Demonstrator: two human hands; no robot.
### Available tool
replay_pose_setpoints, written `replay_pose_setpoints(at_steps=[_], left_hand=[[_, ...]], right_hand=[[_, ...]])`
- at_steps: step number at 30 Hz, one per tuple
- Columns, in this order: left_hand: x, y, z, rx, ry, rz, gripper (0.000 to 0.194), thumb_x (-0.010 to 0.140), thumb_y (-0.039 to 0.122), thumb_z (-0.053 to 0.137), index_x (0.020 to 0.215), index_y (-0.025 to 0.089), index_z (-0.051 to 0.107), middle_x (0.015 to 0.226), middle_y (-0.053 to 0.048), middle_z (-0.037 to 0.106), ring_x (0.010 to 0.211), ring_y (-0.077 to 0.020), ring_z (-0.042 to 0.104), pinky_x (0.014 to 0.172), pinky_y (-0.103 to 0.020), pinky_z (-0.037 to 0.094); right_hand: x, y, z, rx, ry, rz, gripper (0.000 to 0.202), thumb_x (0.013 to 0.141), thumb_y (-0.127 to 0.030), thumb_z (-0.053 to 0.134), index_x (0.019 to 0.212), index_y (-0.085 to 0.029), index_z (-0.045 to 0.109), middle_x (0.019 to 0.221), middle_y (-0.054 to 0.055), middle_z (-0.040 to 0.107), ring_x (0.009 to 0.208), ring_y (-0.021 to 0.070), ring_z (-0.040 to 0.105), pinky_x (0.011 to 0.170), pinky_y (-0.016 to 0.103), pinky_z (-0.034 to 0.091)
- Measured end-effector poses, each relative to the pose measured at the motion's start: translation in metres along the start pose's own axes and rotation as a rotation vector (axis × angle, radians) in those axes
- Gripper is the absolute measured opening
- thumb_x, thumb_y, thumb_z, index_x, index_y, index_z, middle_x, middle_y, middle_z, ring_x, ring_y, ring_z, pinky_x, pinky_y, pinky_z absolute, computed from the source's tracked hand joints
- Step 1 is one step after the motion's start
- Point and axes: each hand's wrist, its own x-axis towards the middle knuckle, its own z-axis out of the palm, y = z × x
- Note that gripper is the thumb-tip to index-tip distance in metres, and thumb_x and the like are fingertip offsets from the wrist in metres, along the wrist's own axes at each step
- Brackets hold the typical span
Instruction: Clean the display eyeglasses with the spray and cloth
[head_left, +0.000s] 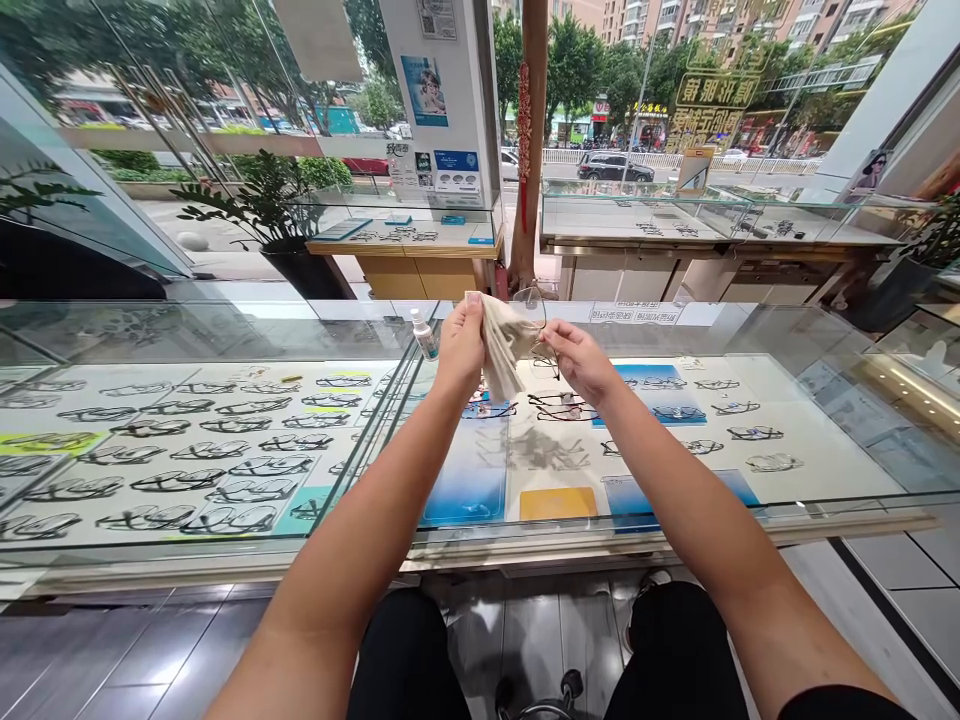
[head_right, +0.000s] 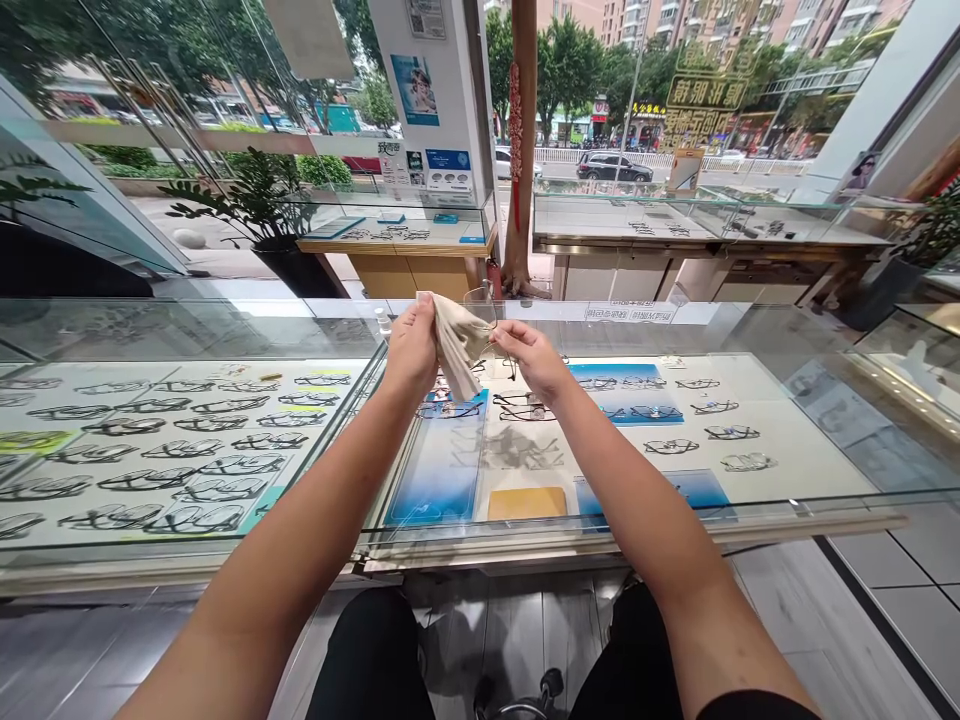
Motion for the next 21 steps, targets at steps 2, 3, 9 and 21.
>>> replay_pose_setpoints(at_steps=[2,3,9,21], left_hand=[[-0.001,0.003,0.0,0.018,0.024,-0.022,0.055,0.094,0.076,0.079,0.09,0.022,0.067,0.063,0.005,0.056,0.053,-0.0104,0.05,0.051,-0.022,0.043],[-0.003,0.005,0.001,0.034,0.016,-0.043,0.052,0.095,0.073,0.079,0.093,0.023,0.067,0.061,0.006,0.052,0.051,-0.0104,0.047,0.049,-0.023,0.04],[-0.028,0.021,0.009,0.173,-0.382,-0.286,0.045,0.093,0.065,0.08,0.101,0.024,0.063,0.062,0.006,0.049,0.049,-0.0111,0.044,0.045,-0.023,0.034],[-0.068,0.005,0.029,0.366,-1.477,-0.463,0.065,0.081,0.056,0.098,0.133,0.026,0.075,0.135,-0.011,0.079,0.127,-0.0288,0.074,0.108,-0.042,0.06]], right_hand=[[0.002,-0.001,-0.005,0.034,0.051,-0.007,0.046,0.071,-0.059,0.101,0.081,-0.026,0.069,0.11,0.002,0.076,0.107,0.0199,0.066,0.089,0.031,0.052],[0.003,-0.002,-0.007,0.051,0.068,-0.007,0.046,0.071,-0.058,0.101,0.081,-0.027,0.068,0.113,0.002,0.078,0.11,0.0202,0.067,0.09,0.03,0.052],[0.007,-0.005,-0.016,0.109,0.114,-0.015,0.041,0.079,-0.056,0.096,0.085,-0.029,0.065,0.105,-0.001,0.084,0.107,0.0193,0.074,0.095,0.031,0.056],[0.013,0.0,-0.027,0.092,0.167,0.012,0.045,0.076,-0.055,0.097,0.085,-0.028,0.062,0.101,-0.001,0.082,0.099,0.0173,0.073,0.089,0.029,0.054]])
